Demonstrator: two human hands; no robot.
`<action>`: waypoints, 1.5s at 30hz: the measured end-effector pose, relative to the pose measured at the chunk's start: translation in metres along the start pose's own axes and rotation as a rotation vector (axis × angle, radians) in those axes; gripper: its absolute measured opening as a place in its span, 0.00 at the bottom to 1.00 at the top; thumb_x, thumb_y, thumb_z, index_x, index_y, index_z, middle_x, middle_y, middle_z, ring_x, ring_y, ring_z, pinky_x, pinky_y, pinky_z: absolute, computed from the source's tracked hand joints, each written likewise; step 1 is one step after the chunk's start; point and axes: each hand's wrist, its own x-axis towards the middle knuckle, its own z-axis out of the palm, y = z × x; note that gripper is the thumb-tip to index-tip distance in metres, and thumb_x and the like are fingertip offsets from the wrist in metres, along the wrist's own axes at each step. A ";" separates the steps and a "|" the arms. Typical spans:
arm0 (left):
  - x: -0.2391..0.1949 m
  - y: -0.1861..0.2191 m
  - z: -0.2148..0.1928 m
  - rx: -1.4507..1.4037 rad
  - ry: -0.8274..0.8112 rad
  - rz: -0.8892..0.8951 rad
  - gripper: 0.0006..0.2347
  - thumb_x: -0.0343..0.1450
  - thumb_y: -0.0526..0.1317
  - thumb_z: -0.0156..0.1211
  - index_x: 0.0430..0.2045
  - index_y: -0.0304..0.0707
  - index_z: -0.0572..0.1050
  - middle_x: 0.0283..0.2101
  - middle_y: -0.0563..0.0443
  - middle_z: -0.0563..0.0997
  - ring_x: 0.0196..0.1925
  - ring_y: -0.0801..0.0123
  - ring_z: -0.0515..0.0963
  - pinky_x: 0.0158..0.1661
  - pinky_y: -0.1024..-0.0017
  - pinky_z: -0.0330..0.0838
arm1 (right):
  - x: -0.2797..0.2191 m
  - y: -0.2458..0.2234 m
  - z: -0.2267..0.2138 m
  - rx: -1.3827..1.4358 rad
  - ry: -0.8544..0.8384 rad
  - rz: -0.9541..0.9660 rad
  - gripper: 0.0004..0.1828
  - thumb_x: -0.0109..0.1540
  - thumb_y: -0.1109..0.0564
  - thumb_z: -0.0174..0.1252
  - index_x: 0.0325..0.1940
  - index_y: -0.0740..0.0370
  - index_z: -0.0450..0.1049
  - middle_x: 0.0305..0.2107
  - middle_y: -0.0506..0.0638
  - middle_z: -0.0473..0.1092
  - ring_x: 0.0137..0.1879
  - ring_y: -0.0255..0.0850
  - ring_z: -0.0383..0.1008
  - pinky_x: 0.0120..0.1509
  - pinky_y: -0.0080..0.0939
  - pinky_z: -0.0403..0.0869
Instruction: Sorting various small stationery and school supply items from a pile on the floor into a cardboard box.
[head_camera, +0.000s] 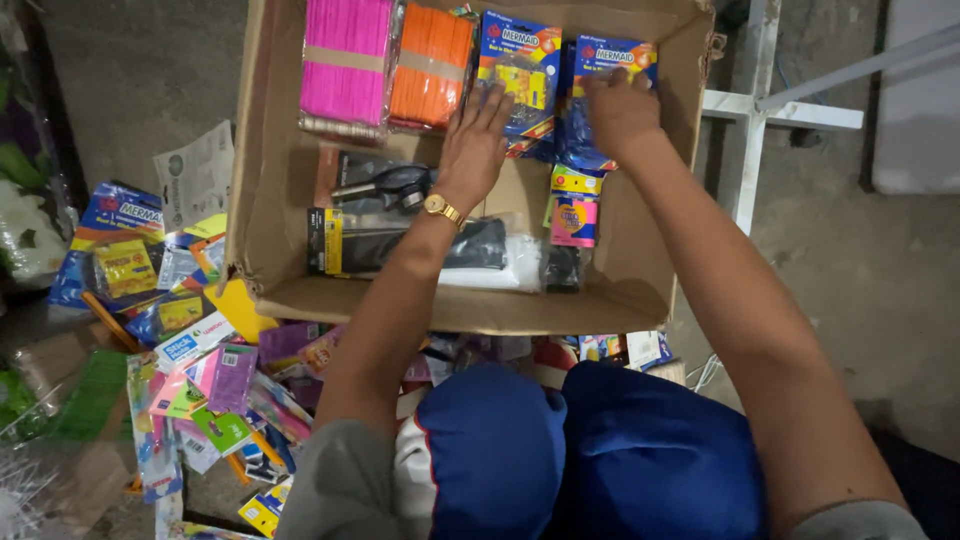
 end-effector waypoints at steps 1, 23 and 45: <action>0.000 0.000 0.000 -0.003 -0.002 -0.001 0.28 0.71 0.36 0.60 0.69 0.38 0.61 0.75 0.47 0.59 0.76 0.49 0.56 0.70 0.51 0.54 | -0.006 0.002 -0.003 -0.001 -0.003 0.001 0.36 0.57 0.64 0.63 0.69 0.43 0.69 0.60 0.63 0.64 0.63 0.67 0.64 0.58 0.63 0.72; -0.001 0.001 -0.036 -0.082 0.140 -0.011 0.24 0.73 0.34 0.56 0.67 0.36 0.64 0.74 0.43 0.60 0.75 0.47 0.58 0.69 0.50 0.57 | -0.044 0.011 -0.020 0.088 0.178 -0.141 0.48 0.53 0.55 0.72 0.76 0.56 0.61 0.68 0.64 0.60 0.68 0.66 0.61 0.62 0.65 0.69; -0.443 0.060 -0.288 -0.709 0.640 -0.557 0.08 0.79 0.34 0.54 0.47 0.31 0.78 0.41 0.49 0.84 0.43 0.73 0.81 0.44 0.75 0.74 | -0.285 -0.224 -0.234 0.109 -0.019 -0.787 0.23 0.65 0.50 0.58 0.63 0.57 0.74 0.54 0.62 0.74 0.57 0.61 0.74 0.59 0.59 0.72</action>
